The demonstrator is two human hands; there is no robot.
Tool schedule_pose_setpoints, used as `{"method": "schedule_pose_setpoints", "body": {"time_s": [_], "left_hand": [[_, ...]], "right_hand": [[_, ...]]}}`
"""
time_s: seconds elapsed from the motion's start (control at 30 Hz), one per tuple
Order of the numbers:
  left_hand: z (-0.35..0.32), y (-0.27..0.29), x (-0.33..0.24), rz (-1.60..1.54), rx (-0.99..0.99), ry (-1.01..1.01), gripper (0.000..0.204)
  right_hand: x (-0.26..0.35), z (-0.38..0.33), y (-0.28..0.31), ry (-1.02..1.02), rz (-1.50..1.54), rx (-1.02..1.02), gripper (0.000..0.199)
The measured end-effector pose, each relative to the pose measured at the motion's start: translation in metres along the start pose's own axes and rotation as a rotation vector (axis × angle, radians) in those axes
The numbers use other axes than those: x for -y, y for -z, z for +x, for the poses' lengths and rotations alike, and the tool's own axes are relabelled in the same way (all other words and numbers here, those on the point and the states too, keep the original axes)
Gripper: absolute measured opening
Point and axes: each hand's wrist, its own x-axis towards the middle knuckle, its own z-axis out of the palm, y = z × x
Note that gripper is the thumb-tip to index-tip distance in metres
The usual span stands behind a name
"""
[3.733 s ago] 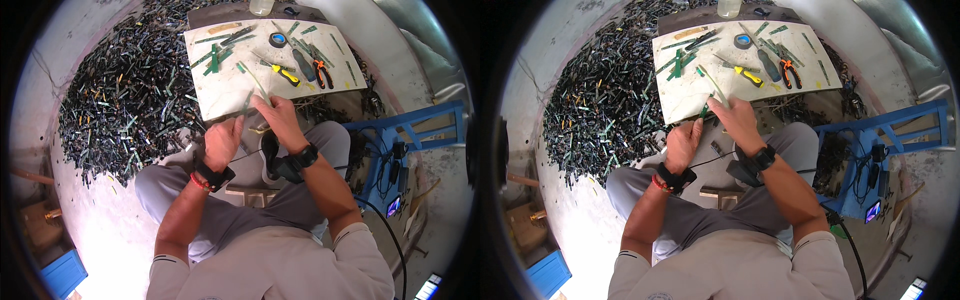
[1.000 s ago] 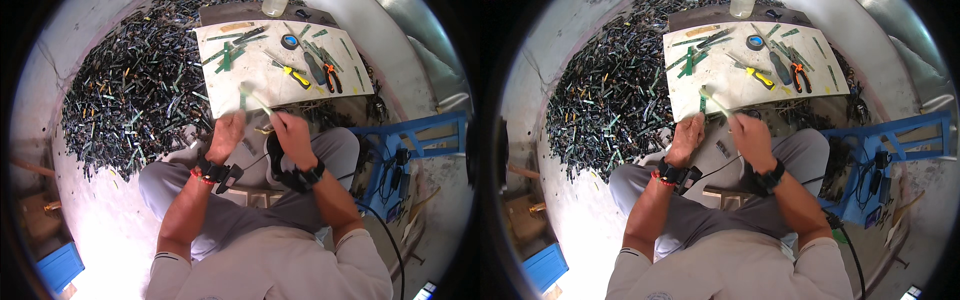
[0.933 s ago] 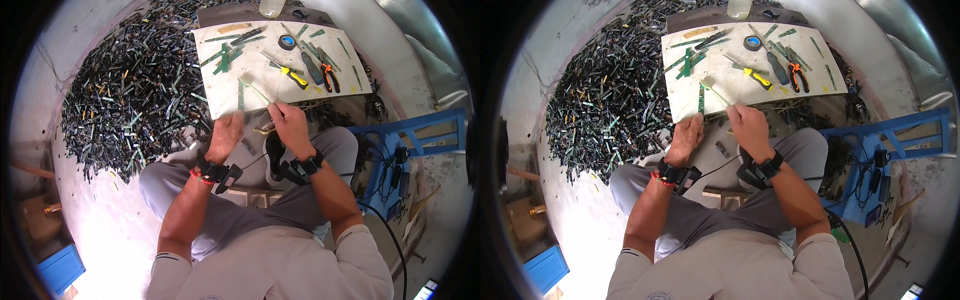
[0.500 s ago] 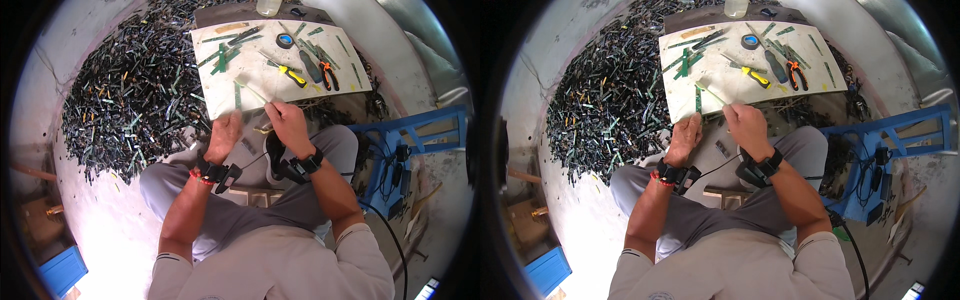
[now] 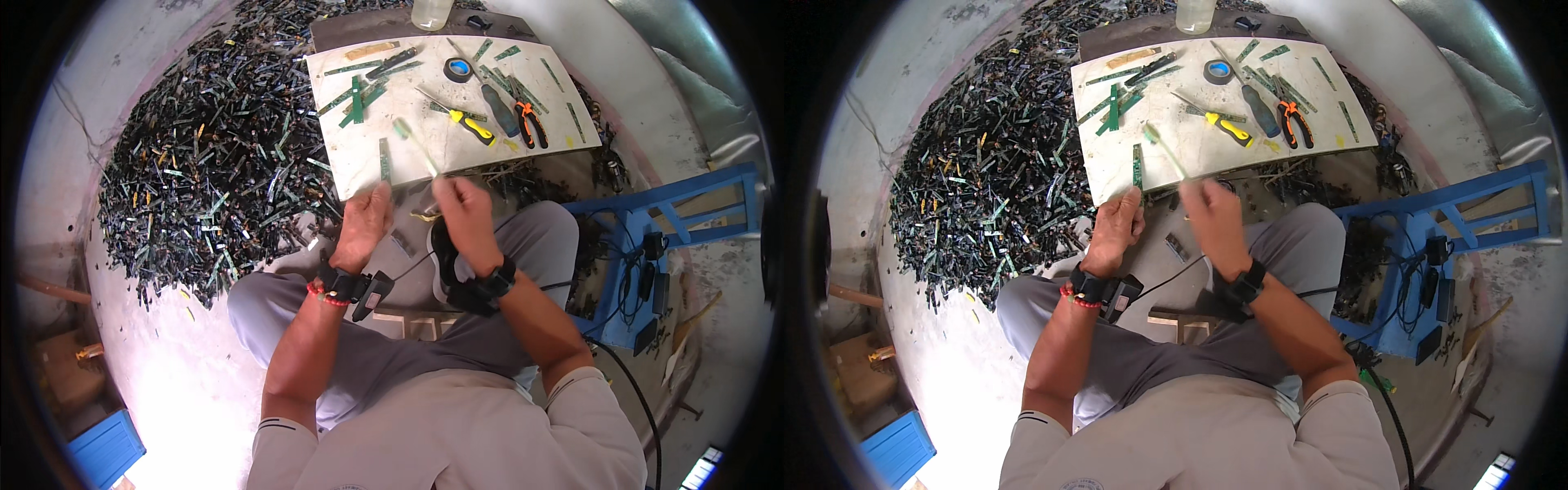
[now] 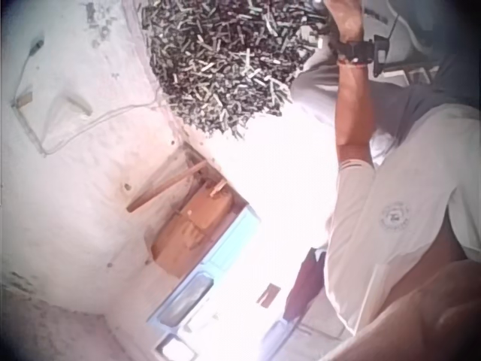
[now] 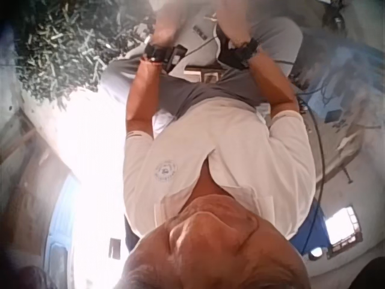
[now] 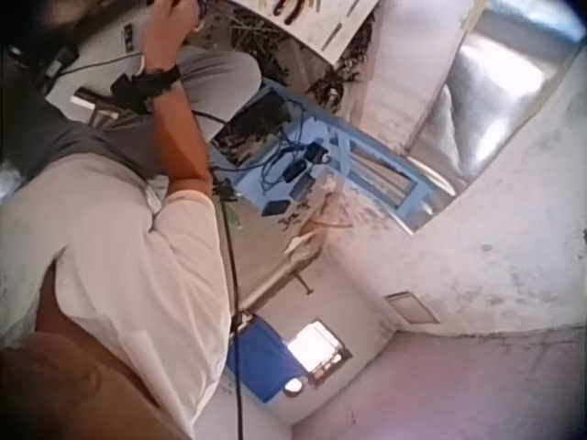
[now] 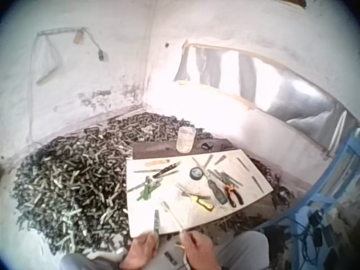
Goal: The person scrapes components off green circuit boards using a flat metal tool and places the boards on a table. The person then uses pliers to strip wires from a small electronic component.
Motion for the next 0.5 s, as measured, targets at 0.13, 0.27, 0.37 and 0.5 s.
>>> {"method": "schedule_pose_setpoints", "body": {"time_s": [0.13,0.27,0.37,0.5], "left_hand": [[-0.004,0.002,-0.002,-0.097,0.036,0.102,0.045],[-0.005,-0.001,0.000,-0.007,0.059,0.066,0.047],[-0.009,-0.007,-0.008,-0.058,0.041,0.098,0.047],[-0.006,-0.007,0.002,-0.120,0.042,0.083,0.046]], "right_hand": [[0.000,-0.023,-0.014,-0.135,0.167,0.118,0.032],[0.020,-0.028,-0.030,-0.109,0.266,0.109,0.022],[0.023,-0.031,-0.037,-0.096,0.305,0.102,0.014],[0.017,-0.023,-0.041,-0.107,0.432,0.132,0.012]]}}
